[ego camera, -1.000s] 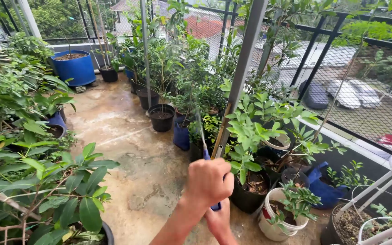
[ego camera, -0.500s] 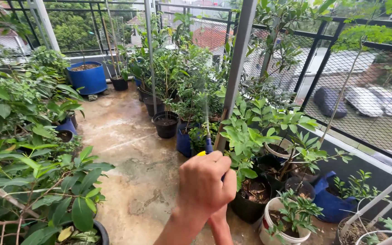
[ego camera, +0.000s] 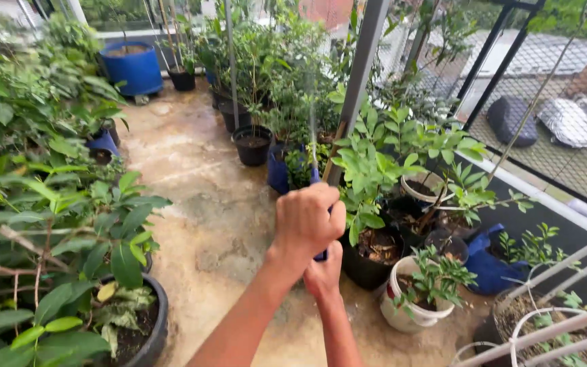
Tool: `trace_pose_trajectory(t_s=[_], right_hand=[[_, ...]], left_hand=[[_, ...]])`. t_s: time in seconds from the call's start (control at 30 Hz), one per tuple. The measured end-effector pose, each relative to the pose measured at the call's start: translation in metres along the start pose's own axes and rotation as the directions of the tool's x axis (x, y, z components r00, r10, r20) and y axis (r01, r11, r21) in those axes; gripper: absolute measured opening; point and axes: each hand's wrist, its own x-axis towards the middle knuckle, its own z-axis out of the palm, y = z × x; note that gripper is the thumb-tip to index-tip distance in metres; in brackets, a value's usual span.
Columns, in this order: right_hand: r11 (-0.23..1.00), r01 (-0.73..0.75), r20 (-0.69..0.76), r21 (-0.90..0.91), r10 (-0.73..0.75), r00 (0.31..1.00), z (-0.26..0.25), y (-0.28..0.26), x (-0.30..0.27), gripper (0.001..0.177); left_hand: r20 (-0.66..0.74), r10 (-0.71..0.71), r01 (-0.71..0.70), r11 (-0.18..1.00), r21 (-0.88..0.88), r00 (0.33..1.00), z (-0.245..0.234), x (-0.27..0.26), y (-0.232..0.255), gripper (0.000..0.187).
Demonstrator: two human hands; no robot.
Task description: Watering several potted plants in a balcony garden using a manual pressure sprayer.
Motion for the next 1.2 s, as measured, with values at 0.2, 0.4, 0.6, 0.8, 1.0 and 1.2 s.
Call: trace_pose_trajectory(t_s=[0.2,0.4,0.6,0.8,1.0,1.2], right_hand=[[0.992,-0.123,0.032,0.015,0.122,0.992,0.005,0.020,0.006,0.023],[0.996,0.059,0.017,0.064,-0.060,0.998,0.032,-0.017,0.015,0.046],[0.999,0.052,0.013,0.000,-0.052,0.999,0.026,0.044,0.005,0.057],[0.997,0.072,-0.011,0.003,-0.072,0.997,0.026,0.047,0.016,0.058],[0.998,0.069,-0.020,-0.003,-0.069,0.997,0.021,0.052,0.014,0.059],[0.998,0.061,-0.024,-0.010,-0.061,0.998,0.009,0.068,0.007,0.059]], left_hand=[[0.013,0.049,-0.050,0.998,0.033,0.999,-0.019,0.026,-0.003,0.022],[-0.150,0.199,-0.196,0.980,0.034,0.968,-0.072,0.043,0.033,0.021],[-0.161,0.293,-0.298,0.955,-0.007,0.943,-0.086,0.039,0.036,0.017],[-0.131,0.290,-0.301,0.951,-0.072,0.948,-0.079,0.030,0.044,0.016],[-0.140,0.269,-0.285,0.953,-0.104,0.953,-0.083,0.034,0.044,0.019],[-0.122,0.283,-0.297,0.948,-0.115,0.951,-0.079,0.036,0.042,0.018]])
